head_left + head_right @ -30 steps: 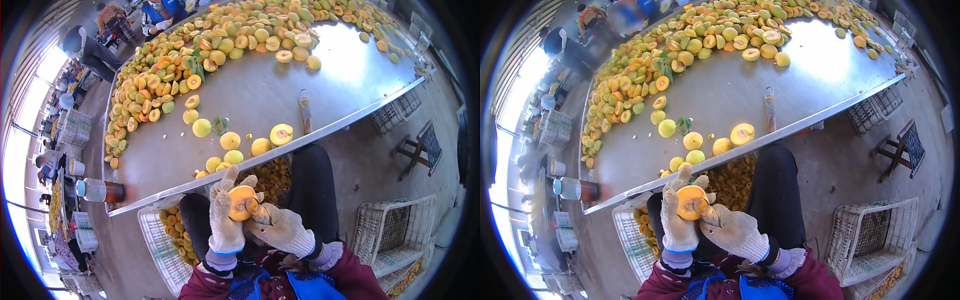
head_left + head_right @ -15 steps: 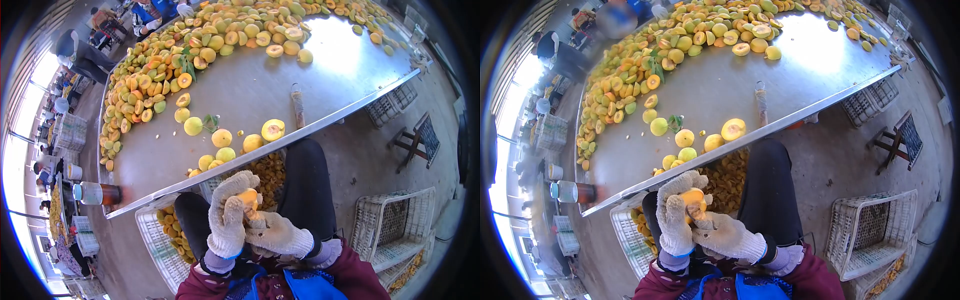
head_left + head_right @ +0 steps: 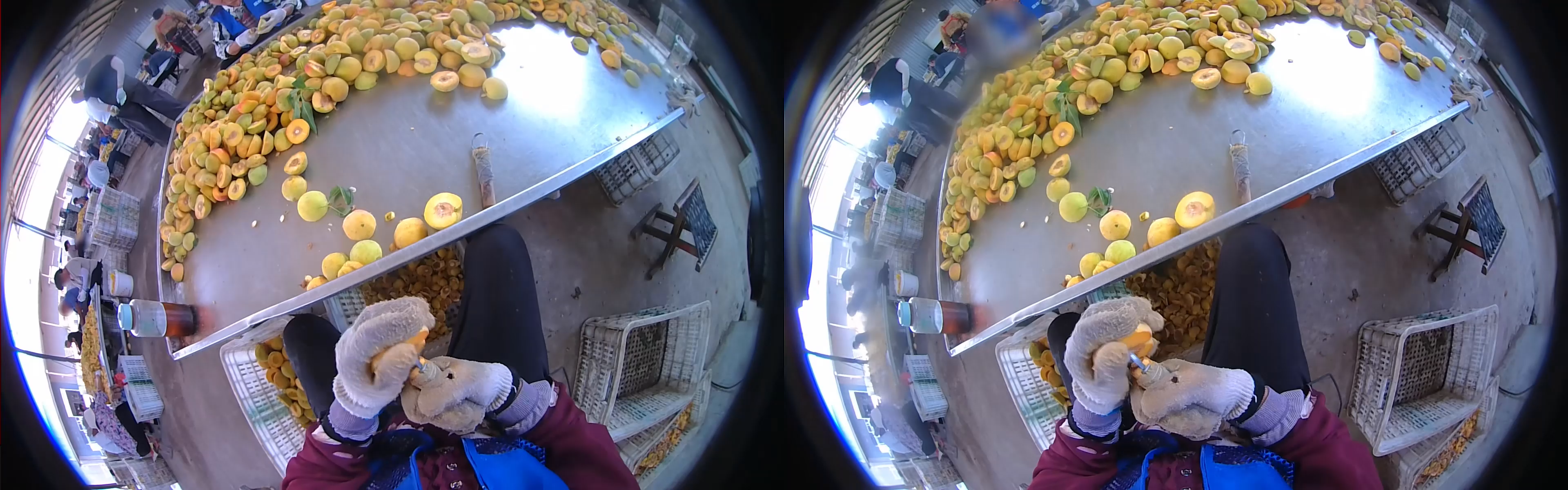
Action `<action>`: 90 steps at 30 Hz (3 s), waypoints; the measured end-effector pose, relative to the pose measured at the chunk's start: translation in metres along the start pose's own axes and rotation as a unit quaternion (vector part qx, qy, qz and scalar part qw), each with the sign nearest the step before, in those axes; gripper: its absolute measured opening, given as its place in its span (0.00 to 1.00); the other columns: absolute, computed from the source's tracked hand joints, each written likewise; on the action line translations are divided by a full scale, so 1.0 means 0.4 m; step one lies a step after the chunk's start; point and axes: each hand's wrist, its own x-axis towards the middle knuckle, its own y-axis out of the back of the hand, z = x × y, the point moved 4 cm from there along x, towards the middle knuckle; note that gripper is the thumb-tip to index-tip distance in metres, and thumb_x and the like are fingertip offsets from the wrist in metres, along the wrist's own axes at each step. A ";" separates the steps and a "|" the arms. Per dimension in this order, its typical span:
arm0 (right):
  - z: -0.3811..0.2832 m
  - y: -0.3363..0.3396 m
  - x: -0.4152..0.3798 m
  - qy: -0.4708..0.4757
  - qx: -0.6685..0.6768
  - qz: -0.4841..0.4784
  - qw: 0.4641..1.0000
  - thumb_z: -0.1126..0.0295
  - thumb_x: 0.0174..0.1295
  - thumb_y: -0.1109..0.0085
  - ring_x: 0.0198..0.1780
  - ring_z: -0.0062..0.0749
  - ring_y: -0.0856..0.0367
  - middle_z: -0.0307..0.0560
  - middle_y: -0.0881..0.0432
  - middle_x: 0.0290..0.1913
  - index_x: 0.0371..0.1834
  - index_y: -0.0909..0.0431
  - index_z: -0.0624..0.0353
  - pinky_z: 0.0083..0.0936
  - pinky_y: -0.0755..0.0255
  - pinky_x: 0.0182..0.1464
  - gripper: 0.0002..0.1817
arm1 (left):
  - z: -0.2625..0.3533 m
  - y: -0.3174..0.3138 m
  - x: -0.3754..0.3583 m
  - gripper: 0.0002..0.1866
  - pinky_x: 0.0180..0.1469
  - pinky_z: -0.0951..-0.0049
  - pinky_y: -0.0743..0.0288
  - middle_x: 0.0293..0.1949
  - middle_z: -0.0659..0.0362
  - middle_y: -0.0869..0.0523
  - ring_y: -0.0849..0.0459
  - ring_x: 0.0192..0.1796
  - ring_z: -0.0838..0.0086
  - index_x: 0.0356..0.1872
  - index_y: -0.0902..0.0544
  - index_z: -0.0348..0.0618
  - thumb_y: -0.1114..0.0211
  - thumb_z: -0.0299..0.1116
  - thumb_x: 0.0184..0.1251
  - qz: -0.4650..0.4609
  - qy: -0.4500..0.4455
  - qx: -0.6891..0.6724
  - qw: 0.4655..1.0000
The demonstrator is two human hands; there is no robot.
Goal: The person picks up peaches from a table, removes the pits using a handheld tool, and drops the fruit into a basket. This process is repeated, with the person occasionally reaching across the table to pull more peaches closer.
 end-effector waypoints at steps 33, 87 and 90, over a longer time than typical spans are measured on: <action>-0.008 0.066 0.047 -0.076 -0.109 0.139 0.981 0.62 0.63 0.38 0.15 0.15 0.33 0.35 0.27 0.19 0.34 0.27 0.52 0.15 0.41 0.14 0.09 | -0.152 0.265 0.014 0.13 0.62 0.61 0.30 0.52 0.50 0.17 0.24 0.61 0.55 0.42 0.15 0.43 0.33 0.38 0.61 0.061 0.225 0.276 0.932; -0.014 0.017 0.002 -0.097 -0.118 0.092 0.984 0.61 0.65 0.38 0.17 0.15 0.32 0.33 0.26 0.20 0.36 0.25 0.55 0.15 0.39 0.17 0.10 | -0.004 0.019 0.004 0.10 0.45 0.70 0.19 0.44 0.50 0.14 0.13 0.42 0.67 0.44 0.17 0.32 0.42 0.28 0.71 -0.004 0.299 -0.163 0.940; -0.001 0.006 0.006 -0.089 -0.046 -0.006 0.995 0.60 0.63 0.36 0.16 0.14 0.33 0.32 0.27 0.20 0.36 0.24 0.55 0.15 0.40 0.16 0.11 | 0.019 0.022 0.027 0.09 0.43 0.70 0.20 0.40 0.50 0.13 0.13 0.40 0.66 0.40 0.16 0.34 0.40 0.30 0.69 -0.036 0.063 -0.004 0.997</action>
